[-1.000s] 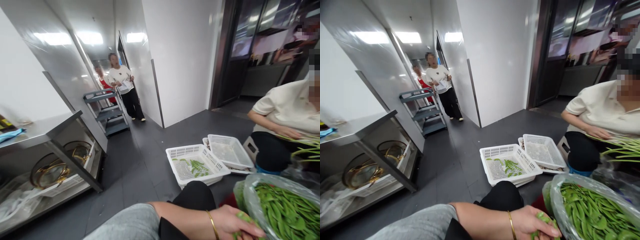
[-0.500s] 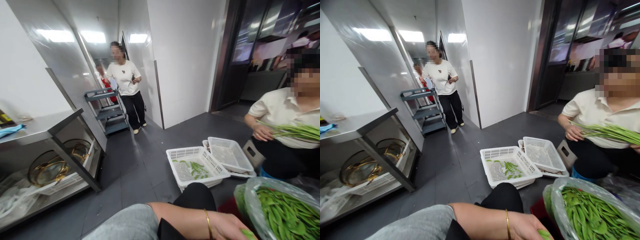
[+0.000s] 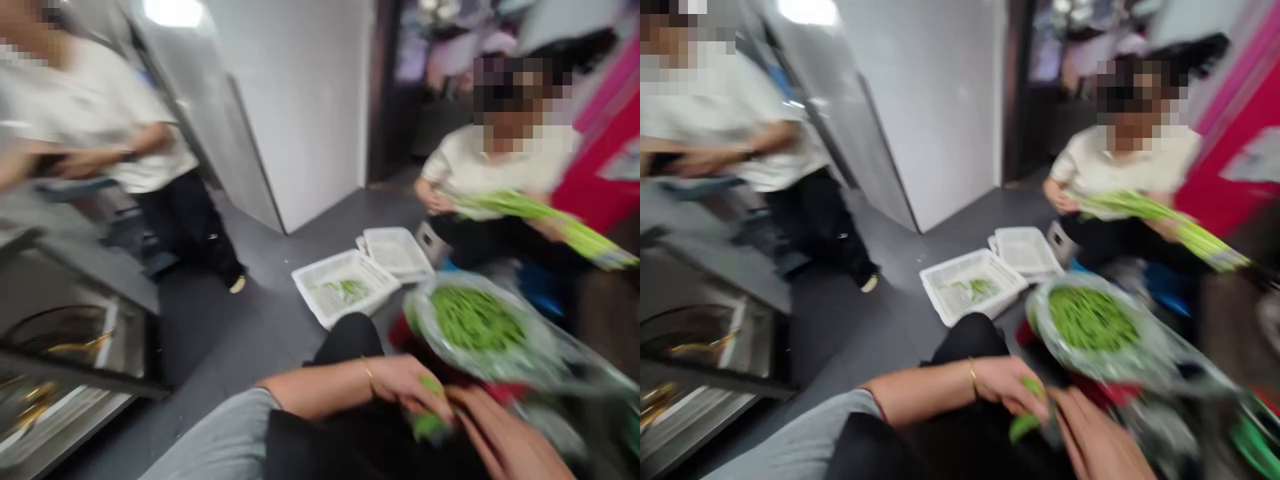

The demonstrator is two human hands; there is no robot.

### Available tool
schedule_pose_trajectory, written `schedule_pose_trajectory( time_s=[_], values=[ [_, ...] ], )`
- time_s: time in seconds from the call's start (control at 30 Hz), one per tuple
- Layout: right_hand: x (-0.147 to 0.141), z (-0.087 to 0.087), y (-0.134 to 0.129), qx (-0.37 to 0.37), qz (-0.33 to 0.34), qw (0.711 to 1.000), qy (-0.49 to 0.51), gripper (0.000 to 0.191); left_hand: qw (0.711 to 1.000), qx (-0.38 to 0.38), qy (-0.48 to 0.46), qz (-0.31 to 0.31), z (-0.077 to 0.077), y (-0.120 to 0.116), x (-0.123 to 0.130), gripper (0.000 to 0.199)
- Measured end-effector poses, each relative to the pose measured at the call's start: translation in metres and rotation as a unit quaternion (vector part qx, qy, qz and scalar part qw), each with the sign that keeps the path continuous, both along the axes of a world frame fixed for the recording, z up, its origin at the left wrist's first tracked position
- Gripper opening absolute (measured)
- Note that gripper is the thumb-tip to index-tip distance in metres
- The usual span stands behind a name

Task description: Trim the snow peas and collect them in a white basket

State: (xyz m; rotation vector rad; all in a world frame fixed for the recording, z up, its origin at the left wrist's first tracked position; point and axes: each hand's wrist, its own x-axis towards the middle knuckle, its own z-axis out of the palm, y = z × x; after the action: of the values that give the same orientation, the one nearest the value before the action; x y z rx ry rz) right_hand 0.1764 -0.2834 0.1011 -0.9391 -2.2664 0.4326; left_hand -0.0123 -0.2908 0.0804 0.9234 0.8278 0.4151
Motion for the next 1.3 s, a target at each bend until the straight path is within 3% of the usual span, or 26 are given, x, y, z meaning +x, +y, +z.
schedule_pose_trajectory(
  time_s=[0.03,0.13,0.23,0.37,0.5,0.57,0.63,0.7,0.77,0.9,0.97,1.03,1.17,1.3],
  values=[
    [0.005,0.003,-0.003,-0.003,0.055,0.997,-0.049,0.029,1.0,0.012,0.0,0.005,0.009,0.0,-0.001,0.044],
    [0.01,0.013,0.001,0.02,0.054,0.983,-0.176,0.031,0.999,0.04,0.003,0.021,0.023,0.019,-0.005,0.035],
    [0.01,0.018,0.011,0.019,0.041,0.977,-0.208,0.029,0.999,0.039,0.022,0.025,0.022,0.033,-0.003,0.035],
    [-0.001,0.016,0.011,-0.015,0.023,0.98,-0.195,0.028,0.998,0.047,0.014,0.029,0.017,0.03,0.006,0.038],
    [-0.017,0.007,0.01,-0.005,-0.101,0.976,-0.193,0.028,0.98,0.054,0.017,0.19,0.01,0.04,0.007,0.036],
    [-0.014,0.005,0.013,-0.052,-0.089,0.965,-0.24,0.025,0.961,0.028,0.009,0.275,0.005,0.051,-0.003,0.033],
    [0.0,0.005,0.024,-0.132,-0.051,0.937,-0.32,0.022,0.948,-0.007,-0.033,0.317,0.0,0.061,-0.018,0.03],
    [0.018,0.004,0.044,-0.21,-0.033,0.891,-0.402,0.018,0.945,-0.053,-0.094,0.308,-0.005,0.068,-0.033,0.029],
    [0.029,0.0,0.074,-0.246,-0.057,0.864,-0.436,0.027,0.947,-0.095,-0.134,0.274,-0.01,0.07,-0.041,0.027],
    [0.009,-0.018,0.145,-0.169,-0.236,0.874,-0.39,0.049,0.956,-0.122,-0.169,0.205,-0.016,0.062,-0.038,0.035],
    [-0.013,-0.028,0.173,-0.18,-0.265,0.868,-0.38,0.049,0.956,-0.116,-0.19,0.191,-0.015,0.057,-0.036,0.028],
    [-0.03,-0.034,0.191,-0.203,-0.252,0.871,-0.37,0.038,0.955,-0.114,-0.203,0.182,-0.014,0.055,-0.038,0.023],
    [-0.021,-0.032,0.198,-0.212,-0.255,0.887,-0.323,0.026,0.96,-0.116,-0.16,0.197,-0.015,0.056,-0.048,0.027],
    [0.011,-0.022,0.157,-0.219,-0.252,0.907,-0.257,0.028,0.962,-0.088,-0.087,0.245,-0.017,0.061,-0.04,0.033]
  ],
)
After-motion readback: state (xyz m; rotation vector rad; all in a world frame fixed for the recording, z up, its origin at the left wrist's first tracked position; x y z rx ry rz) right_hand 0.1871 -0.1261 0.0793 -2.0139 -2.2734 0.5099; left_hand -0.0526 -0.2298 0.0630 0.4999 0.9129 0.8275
